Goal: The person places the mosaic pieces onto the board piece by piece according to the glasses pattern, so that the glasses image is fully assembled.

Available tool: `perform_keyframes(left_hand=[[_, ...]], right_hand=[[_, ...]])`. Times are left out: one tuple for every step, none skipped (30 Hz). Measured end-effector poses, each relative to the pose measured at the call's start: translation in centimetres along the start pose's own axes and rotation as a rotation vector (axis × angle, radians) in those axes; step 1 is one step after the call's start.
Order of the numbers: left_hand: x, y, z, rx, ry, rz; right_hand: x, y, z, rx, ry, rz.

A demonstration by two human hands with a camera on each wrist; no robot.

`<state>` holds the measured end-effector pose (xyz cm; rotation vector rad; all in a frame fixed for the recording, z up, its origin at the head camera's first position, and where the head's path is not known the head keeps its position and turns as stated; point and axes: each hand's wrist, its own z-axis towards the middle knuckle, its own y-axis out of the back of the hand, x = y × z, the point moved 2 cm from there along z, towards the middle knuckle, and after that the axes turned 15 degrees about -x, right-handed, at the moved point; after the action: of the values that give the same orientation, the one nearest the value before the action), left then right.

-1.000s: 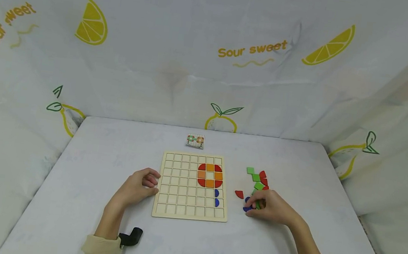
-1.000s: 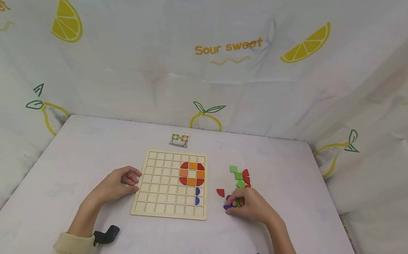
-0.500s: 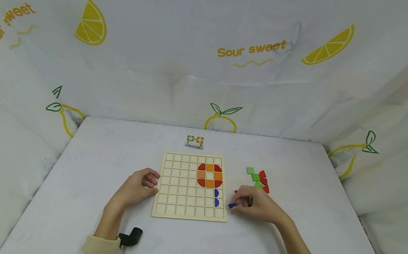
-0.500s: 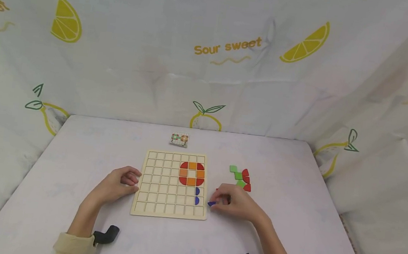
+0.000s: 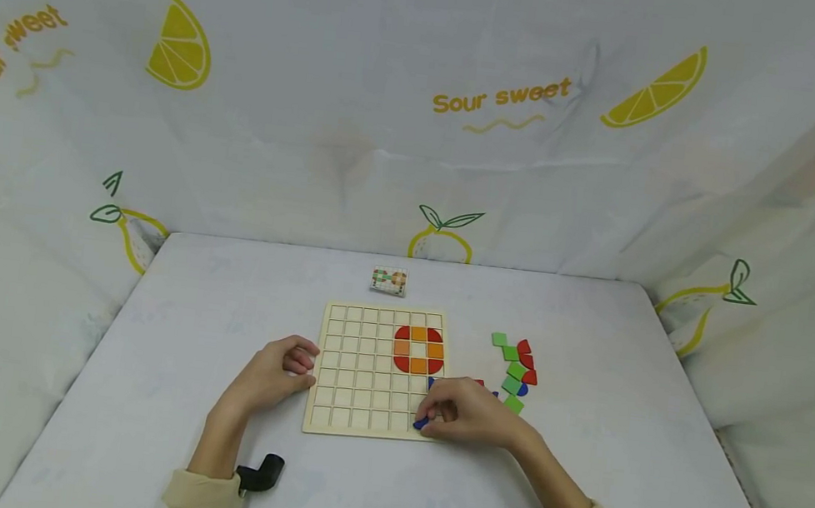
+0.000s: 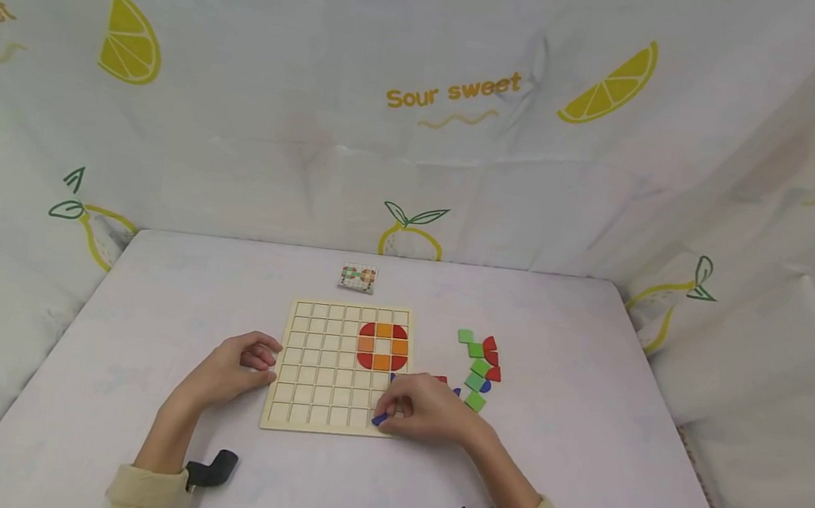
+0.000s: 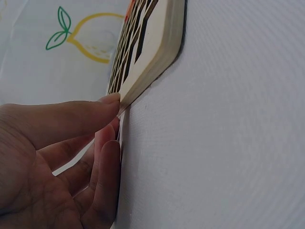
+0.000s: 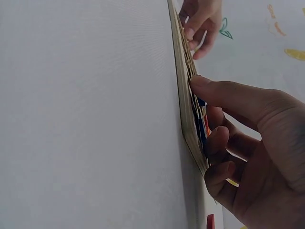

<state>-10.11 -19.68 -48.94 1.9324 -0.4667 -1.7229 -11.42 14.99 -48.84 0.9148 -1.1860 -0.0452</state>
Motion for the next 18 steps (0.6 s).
perform_keyframes(left_hand=[[0.03, 0.00, 0.00, -0.002, 0.002, 0.002], [0.05, 0.00, 0.00, -0.002, 0.001, 0.001], [0.07, 0.00, 0.00, -0.002, 0.001, 0.002], [0.07, 0.01, 0.01, -0.002, 0.000, 0.002], [0.07, 0.01, 0.02, -0.002, -0.001, 0.002], [0.07, 0.02, 0.04, -0.002, -0.001, 0.002], [0.06, 0.04, 0.04, -0.002, -0.001, 0.001], [0.07, 0.05, 0.05, -0.001, -0.001, 0.001], [0.07, 0.06, 0.06, -0.001, -0.001, 0.001], [0.08, 0.07, 0.06, -0.001, -0.002, 0.001], [0.08, 0.07, 0.06, -0.001, -0.003, 0.001], [0.07, 0.08, 0.05, -0.001, -0.003, 0.001], [0.07, 0.08, 0.05, 0.000, -0.004, 0.000], [0.08, 0.08, 0.05, 0.001, -0.005, 0.000], [0.09, 0.08, 0.03, 0.003, -0.006, 0.000], [0.07, 0.08, 0.01, 0.003, -0.007, 0.000], [0.05, 0.08, -0.01, 0.004, -0.006, 0.000], [0.04, 0.07, -0.03, 0.004, -0.006, -0.001]], right_hand=[[0.14, -0.06, 0.04, 0.002, 0.004, -0.003], [0.26, -0.10, 0.09, 0.004, 0.006, -0.007], [0.38, -0.13, 0.11, 0.005, 0.009, -0.013], [0.45, -0.17, 0.15, 0.005, 0.008, -0.019], [0.52, -0.19, 0.17, 0.005, 0.006, -0.023], [0.57, -0.20, 0.18, 0.005, 0.004, -0.027], [0.62, -0.22, 0.19, 0.006, 0.000, -0.030], [0.65, -0.23, 0.20, 0.007, -0.004, -0.032], [0.67, -0.25, 0.21, 0.008, -0.008, -0.032], [0.68, -0.26, 0.21, 0.010, -0.013, -0.032], [0.70, -0.27, 0.22, 0.011, -0.016, -0.032], [0.72, -0.27, 0.22, 0.013, -0.018, -0.031], [0.74, -0.28, 0.22, 0.015, -0.021, -0.031], [0.77, -0.27, 0.22, 0.017, -0.022, -0.030], [0.80, -0.26, 0.21, 0.019, -0.023, -0.029], [0.82, -0.25, 0.20, 0.020, -0.024, -0.030], [0.85, -0.24, 0.18, 0.021, -0.023, -0.030], [0.87, -0.24, 0.16, 0.022, -0.025, -0.030]])
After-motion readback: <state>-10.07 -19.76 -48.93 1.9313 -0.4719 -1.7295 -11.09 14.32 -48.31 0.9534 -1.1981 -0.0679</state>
